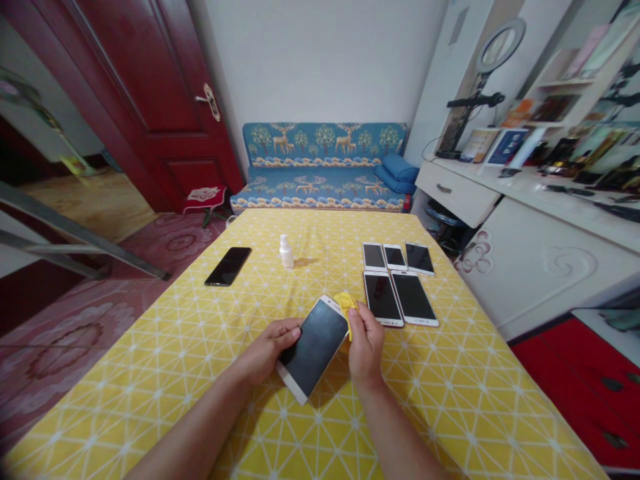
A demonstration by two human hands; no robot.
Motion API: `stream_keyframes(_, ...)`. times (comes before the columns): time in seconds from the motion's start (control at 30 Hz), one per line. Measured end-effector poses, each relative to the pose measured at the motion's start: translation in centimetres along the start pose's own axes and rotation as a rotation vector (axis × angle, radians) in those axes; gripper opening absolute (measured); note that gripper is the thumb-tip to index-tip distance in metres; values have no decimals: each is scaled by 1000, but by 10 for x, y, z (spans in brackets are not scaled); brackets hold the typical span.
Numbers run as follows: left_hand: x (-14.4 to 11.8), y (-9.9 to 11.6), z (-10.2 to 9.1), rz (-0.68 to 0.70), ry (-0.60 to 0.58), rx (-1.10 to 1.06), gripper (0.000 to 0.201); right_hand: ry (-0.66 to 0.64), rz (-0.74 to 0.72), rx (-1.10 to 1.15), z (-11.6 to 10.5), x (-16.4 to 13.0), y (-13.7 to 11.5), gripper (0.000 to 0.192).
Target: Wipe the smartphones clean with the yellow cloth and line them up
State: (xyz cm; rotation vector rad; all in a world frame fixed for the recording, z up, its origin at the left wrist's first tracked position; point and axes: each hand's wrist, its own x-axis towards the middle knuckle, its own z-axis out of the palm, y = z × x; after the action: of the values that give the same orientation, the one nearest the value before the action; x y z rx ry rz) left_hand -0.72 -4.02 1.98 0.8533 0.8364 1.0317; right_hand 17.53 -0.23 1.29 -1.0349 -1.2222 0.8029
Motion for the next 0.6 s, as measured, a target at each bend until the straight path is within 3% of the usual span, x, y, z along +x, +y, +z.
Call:
stream_keyframes(0.17,3,-2,5,7,105,-186,33,-67,-118,-63,7,-8,4,30)
stream_keyframes(0.4,11,-7,-2,70,254,-536,2,-445,-346,-167,25,-26,-2,46)
stream_keyframes(0.6,15,-4,-8,81,361,-729,17,-491,-495,-192,28,-32,-8,53)
